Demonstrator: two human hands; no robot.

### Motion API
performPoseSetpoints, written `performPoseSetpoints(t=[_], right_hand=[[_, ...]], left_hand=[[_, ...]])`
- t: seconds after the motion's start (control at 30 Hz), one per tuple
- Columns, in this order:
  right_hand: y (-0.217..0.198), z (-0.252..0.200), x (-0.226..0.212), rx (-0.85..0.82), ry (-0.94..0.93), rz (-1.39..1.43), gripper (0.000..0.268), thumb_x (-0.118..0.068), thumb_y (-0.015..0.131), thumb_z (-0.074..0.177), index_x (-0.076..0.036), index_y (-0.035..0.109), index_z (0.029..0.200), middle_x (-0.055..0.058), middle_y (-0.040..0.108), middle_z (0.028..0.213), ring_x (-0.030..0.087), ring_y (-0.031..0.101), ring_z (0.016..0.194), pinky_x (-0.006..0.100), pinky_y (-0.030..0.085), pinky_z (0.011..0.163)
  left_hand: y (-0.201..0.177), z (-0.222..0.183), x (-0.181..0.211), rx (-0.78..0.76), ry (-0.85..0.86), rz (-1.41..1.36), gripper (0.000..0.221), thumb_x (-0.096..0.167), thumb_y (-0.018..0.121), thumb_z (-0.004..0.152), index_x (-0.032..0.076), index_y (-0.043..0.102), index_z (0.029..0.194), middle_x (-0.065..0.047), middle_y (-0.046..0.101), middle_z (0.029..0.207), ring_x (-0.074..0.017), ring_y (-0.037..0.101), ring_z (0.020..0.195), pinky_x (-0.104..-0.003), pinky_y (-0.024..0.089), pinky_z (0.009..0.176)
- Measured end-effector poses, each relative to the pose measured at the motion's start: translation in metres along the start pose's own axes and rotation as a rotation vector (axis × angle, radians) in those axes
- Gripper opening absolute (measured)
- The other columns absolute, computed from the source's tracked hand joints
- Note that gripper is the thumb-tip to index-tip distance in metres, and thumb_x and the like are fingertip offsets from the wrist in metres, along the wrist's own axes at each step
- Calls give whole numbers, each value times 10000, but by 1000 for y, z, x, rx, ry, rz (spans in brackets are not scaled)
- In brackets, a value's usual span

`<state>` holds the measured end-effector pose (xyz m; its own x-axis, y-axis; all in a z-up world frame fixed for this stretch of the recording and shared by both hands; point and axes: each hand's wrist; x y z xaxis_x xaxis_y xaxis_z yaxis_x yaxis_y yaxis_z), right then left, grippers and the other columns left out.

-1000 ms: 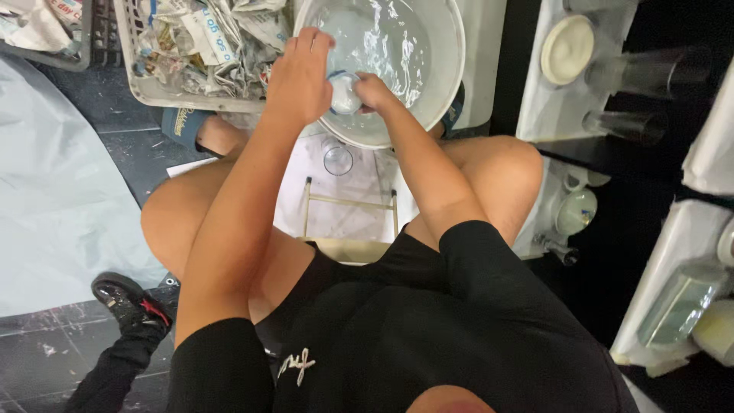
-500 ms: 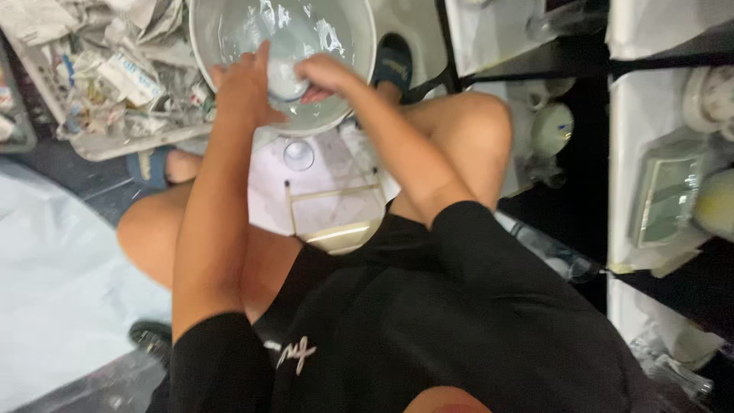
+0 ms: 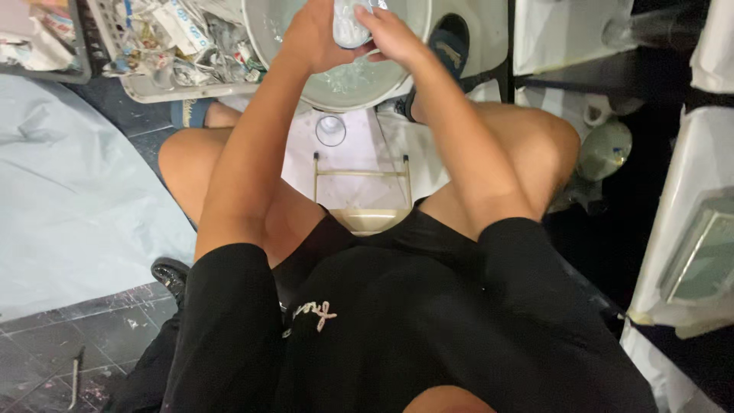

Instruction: The person sits on a low stool and washes various ceramic items by hand in a bucket of water. They scrub and rinse a rectangular tray, a small white cup, a patterned bowl, and a blue-and-white cup, placing each item on a nearby shelf after cleaning.

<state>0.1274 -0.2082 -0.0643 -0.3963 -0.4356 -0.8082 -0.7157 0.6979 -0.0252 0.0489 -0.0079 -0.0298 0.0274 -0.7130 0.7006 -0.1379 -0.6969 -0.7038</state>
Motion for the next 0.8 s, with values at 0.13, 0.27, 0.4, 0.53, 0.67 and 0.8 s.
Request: performPoseSetpoints(t=[0.13,0.27,0.4,0.53,0.67,0.8], right_hand=[[-31,2,-31,-27,-203,-601,520,-496,496,1118,-21,650,1267,154,717,1149,288,699,937,417,537,801],[-36,-19,-70,2,-474,-538,440,-369,582,1121,30,620,1302,194,715,1196,308,696,1076,426,541,928],[-34,-58,-118,26,-455,-432,411,-89,479,958,-7,618,1336,161,719,1251,269,709,1129,393,544,985],[-10,-83,-142,9,-611,-569,564,96,461,834,-8,644,1356,169,712,1294,326,673,1215,408,518,1018],[17,-82,-138,-66,-674,-870,617,66,564,776,-7,565,1389,224,634,1314,421,558,1252,580,343,1070],[42,-59,-133,-124,-622,-976,621,61,593,749,-30,521,1359,214,625,1321,421,501,1300,730,59,1070]], left_hand=[[4,-2,-7,79,34,-77,884,315,966,680,29,496,1372,-243,638,1261,-454,606,1158,-498,511,966],[-14,7,-14,132,76,-138,956,304,985,682,28,443,1420,-246,605,1333,-437,585,1235,-469,495,1031],[-23,4,2,181,21,-163,991,299,986,644,46,409,1409,-253,580,1340,-440,572,1249,-459,488,1040],[-41,-2,21,201,-15,-181,1003,260,957,601,72,396,1411,-247,588,1334,-445,584,1230,-462,504,1015],[-47,-17,36,204,-63,-193,994,220,939,593,92,396,1415,-246,590,1318,-467,610,1167,-492,527,940],[-45,-25,38,223,-153,-217,990,259,971,619,97,388,1403,-242,602,1272,-476,637,1101,-510,544,926]])
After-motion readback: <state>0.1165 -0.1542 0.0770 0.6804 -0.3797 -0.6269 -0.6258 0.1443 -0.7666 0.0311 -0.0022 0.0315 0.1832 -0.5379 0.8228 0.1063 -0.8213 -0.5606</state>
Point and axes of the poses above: each hand's wrist, its own z-axis towards the middle knuckle, its own y-axis out of the palm, x = y × z
